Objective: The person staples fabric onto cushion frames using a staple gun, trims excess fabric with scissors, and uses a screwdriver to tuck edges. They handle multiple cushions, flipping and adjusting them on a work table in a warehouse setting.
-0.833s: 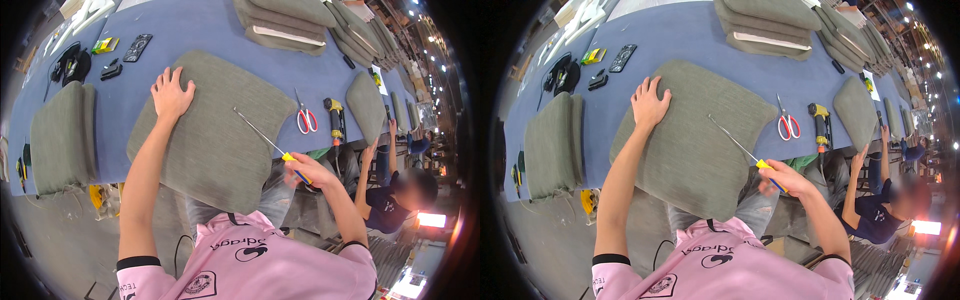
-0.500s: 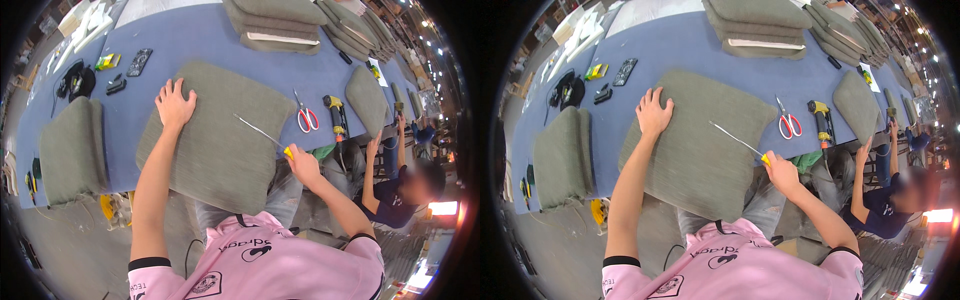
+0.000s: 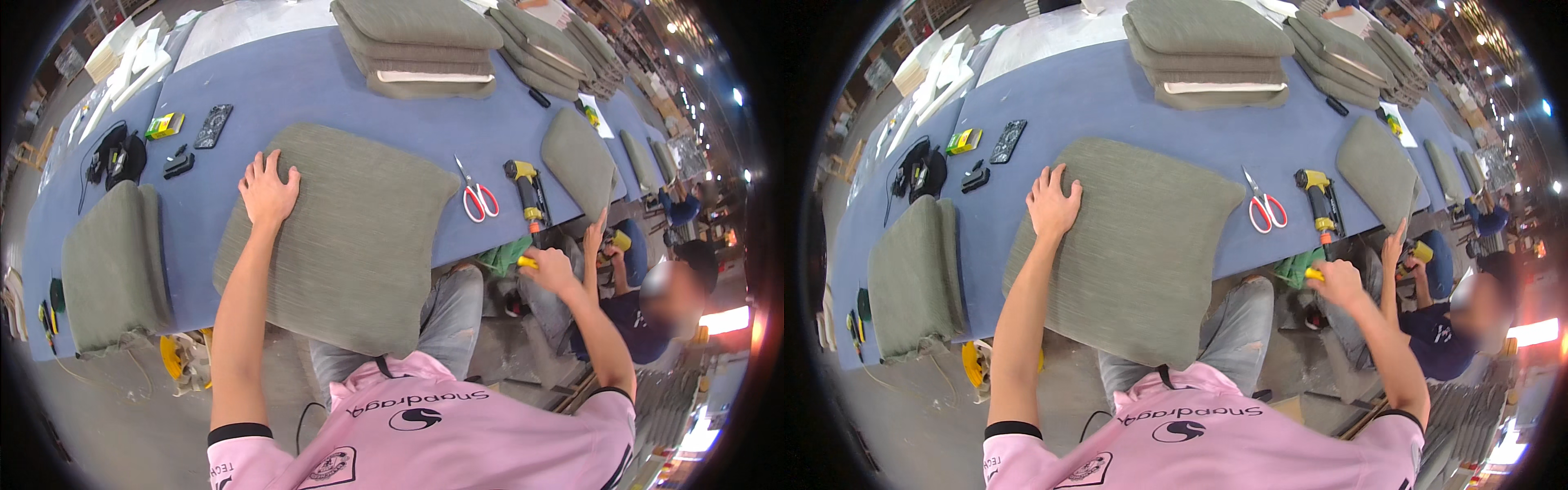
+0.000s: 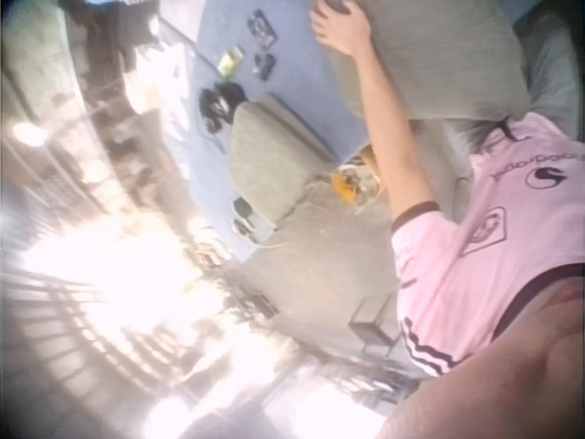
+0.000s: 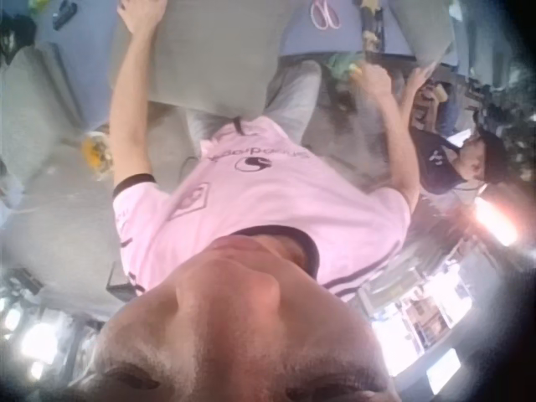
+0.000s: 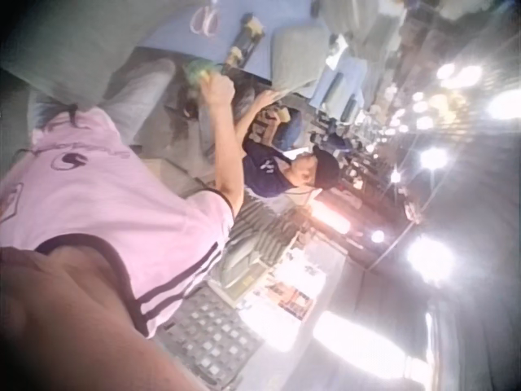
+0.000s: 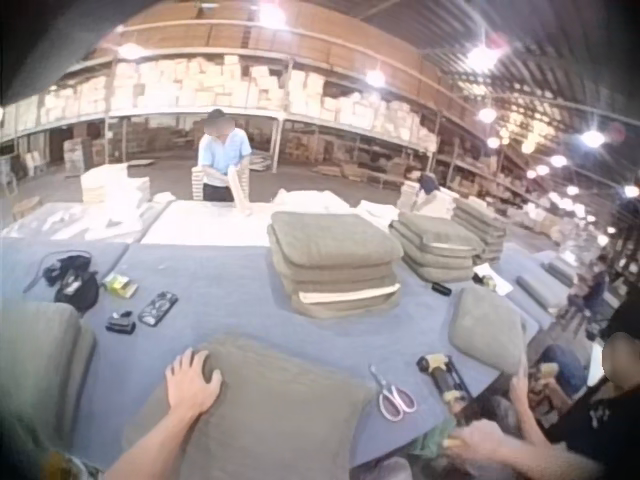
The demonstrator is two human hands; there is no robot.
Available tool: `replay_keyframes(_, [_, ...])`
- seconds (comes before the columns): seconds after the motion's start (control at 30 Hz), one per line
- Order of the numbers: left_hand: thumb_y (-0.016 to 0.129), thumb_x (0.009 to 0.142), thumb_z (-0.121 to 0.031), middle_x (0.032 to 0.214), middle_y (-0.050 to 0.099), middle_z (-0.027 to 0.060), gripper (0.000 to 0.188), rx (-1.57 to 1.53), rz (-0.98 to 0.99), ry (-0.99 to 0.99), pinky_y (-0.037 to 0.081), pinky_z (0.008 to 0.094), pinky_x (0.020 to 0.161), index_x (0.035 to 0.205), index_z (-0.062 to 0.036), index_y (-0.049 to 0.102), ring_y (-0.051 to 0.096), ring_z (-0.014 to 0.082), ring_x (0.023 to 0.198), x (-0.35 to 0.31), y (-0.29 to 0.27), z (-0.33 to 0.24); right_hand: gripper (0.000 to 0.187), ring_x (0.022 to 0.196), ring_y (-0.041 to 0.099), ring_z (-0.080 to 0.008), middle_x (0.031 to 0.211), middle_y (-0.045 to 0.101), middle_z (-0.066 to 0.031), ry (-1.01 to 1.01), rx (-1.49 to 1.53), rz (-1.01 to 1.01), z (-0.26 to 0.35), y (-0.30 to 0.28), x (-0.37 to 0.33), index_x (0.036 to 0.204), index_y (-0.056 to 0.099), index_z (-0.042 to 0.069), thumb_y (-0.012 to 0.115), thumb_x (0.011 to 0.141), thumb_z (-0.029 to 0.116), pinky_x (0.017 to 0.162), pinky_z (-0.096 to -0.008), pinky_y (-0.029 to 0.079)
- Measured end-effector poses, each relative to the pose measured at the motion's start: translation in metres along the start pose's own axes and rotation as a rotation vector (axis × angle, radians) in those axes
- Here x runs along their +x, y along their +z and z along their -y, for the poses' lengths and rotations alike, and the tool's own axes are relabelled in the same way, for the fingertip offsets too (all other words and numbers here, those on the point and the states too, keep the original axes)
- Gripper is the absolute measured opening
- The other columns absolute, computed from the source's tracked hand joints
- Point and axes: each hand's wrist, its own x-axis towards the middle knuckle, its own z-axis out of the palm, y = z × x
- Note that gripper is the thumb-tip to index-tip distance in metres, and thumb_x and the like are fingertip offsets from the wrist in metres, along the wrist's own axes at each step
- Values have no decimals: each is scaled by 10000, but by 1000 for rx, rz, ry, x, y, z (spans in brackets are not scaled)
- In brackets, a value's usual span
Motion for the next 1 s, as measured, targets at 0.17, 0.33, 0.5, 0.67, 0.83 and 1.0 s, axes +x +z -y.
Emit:
replay_keyframes(0.17, [621,1020,-464,1651,508,166,598,-15,-37,-2,327,570,1255,1541,-171,596,460,353,1524,-2,1,5,467,953,800,-322,1040,833,-141,-147,118,333,46,-90,-58,1258,829,175,817,915,492,893,-443,605])
replay_keyframes(0.33, [621,1020,-448,1647,515,159,578,-8,-35,-9,338,564,1250,1533,-181,595,464,353,1525,-2,-1,3,451,984,782,-331,1148,805,-170,-201,304,-565,78,-91,-58,1442,711,120,741,1011,247,883,-409,594])
replay_keyframes(0.5, [625,1017,-446,1641,526,149,567,-8,-33,-8,348,555,1245,1529,-205,592,472,351,1524,-1,0,3,496,987,753,-387,1120,782,-170,-464,269,-740,135,-39,13,1535,630,182,690,1044,223,864,-482,587])
replay_keyframes(0.67, [631,1010,-444,1635,519,156,585,-26,-20,-8,351,571,1236,1524,-165,599,477,354,1509,1,-5,0,458,924,739,-417,1032,780,-183,-464,258,-671,140,-43,47,1504,657,182,673,1046,206,835,-500,578])
replay_keyframes(0.83, [632,1009,-439,1633,523,156,577,-23,-25,-9,351,567,1237,1522,-177,599,474,355,1514,0,-2,2,441,893,739,-432,1060,778,-206,-488,408,-560,142,-53,50,1492,661,155,657,1053,199,811,-478,574])
replay_keyframes(1.0, [629,1015,-441,1635,528,161,565,-24,-22,-11,344,565,1246,1525,-200,596,466,357,1525,0,-2,3,446,837,743,-402,1019,770,-210,-401,443,-398,144,-69,44,1507,650,150,652,1065,209,781,-467,564])
